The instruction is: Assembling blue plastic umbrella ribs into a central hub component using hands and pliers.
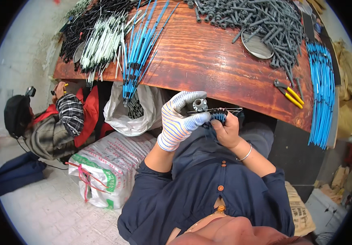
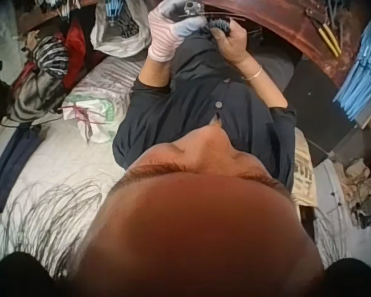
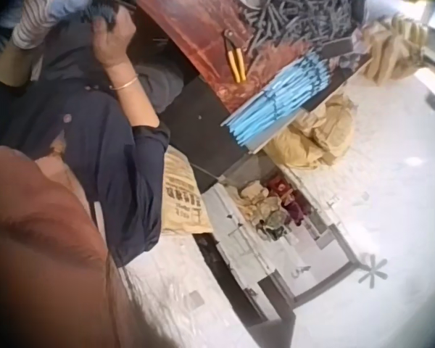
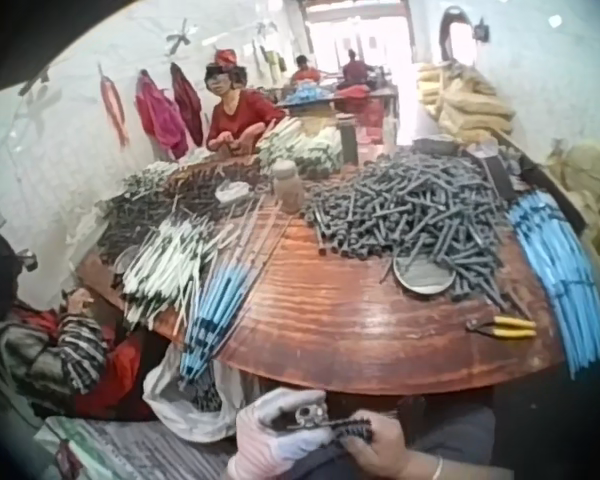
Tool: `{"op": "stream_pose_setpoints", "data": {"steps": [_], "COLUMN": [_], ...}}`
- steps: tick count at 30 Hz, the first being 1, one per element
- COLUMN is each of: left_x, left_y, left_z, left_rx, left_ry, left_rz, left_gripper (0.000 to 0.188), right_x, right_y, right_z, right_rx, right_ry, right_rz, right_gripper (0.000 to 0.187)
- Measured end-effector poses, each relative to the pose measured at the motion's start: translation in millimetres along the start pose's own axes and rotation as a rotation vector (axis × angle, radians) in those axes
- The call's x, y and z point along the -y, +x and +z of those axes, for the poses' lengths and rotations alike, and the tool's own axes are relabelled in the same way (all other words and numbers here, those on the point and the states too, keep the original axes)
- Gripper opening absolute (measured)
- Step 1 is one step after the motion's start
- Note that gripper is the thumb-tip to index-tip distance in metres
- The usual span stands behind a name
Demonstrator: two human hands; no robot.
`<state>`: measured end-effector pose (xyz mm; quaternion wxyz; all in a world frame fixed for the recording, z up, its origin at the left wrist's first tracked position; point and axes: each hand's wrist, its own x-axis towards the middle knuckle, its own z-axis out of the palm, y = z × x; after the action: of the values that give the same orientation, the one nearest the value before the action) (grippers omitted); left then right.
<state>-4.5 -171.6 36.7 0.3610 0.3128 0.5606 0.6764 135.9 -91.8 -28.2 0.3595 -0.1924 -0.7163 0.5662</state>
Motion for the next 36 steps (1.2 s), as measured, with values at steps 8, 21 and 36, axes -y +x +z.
{"op": "stream_pose_setpoints", "data": {"steps": [8,21,36], "left_x": [3,5,26], "left_y": [4,6,14], "left_z": [-7,-7,-10], "left_rx": [0.188,0.312,0.548], "left_ry": [-0.04,0.074,-0.238], "left_rz": [0.078,0.183,0.125], "left_gripper": [0.054,0.055,0.055], "right_x": [-4,2,-2], "right_y": [3,-4,-6], "right_z": [-10,-19,-18], "right_rx": [0.239,0.225,0.303], "right_ry": [0.108,0.013,0.221], "right_rz": [0.042,0.039,0.021], "right_gripper": [0.035,0.038,0.047]}}
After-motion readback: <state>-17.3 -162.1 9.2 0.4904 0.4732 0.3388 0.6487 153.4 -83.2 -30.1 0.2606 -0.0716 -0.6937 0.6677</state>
